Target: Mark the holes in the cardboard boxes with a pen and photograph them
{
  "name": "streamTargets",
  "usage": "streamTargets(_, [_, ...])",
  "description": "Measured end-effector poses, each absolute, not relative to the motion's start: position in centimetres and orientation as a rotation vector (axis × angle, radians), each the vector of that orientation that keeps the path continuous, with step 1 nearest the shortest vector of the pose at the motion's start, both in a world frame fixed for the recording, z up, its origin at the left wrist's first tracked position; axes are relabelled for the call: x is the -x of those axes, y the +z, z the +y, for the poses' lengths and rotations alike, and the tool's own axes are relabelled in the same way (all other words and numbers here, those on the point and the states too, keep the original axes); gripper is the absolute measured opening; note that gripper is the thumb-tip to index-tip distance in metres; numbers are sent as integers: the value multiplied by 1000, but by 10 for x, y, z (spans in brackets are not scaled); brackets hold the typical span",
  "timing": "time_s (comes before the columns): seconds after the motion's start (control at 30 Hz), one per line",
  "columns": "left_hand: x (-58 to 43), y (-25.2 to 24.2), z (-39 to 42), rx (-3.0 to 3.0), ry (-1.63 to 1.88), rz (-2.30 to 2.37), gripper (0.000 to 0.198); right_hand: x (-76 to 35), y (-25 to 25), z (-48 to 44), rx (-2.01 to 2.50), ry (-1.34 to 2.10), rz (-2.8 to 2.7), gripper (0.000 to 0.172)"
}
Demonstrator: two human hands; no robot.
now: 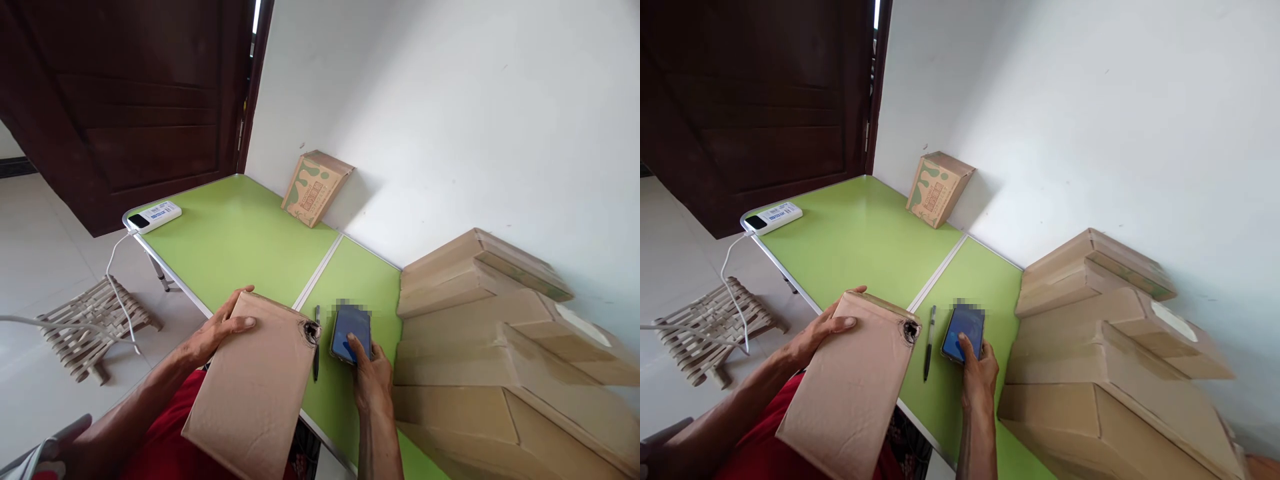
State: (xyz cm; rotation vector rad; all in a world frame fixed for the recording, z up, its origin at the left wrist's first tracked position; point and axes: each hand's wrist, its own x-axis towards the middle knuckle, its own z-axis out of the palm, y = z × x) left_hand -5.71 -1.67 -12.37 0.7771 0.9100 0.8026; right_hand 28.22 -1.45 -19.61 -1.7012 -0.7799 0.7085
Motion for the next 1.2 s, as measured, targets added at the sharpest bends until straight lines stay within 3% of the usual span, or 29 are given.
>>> streamTargets(0.27, [58,-120,-19,-800,798,964,105,-289,-189,-19,1938,694,-797,95])
streamTargets(0.5, [56,-120,-21,-780,826,951,107,-283,-174,-38,2044,686,-990,95])
streamTargets(0.7, [53,-121,-20,-738,855,938,104,-275,-170,-39,2104,575,-1133,77])
streamTargets(0.8, [52,-123,-19,-712,874,925,102,-271,-163,-49,2094,505,-1184,81])
streamTargets(0.93, [50,-124,-18,-668,891,944,94,-251,-173,-98,1880,375,-1453,77])
streamTargets(1.0, [47,-124,-17,-653,886,972,87,-230,-190,-130,1706,498,-1584,72])
streamTargets(1.2, [38,-122,-4,-560,904,967,77,-167,-226,-154,1457,442,-1712,89])
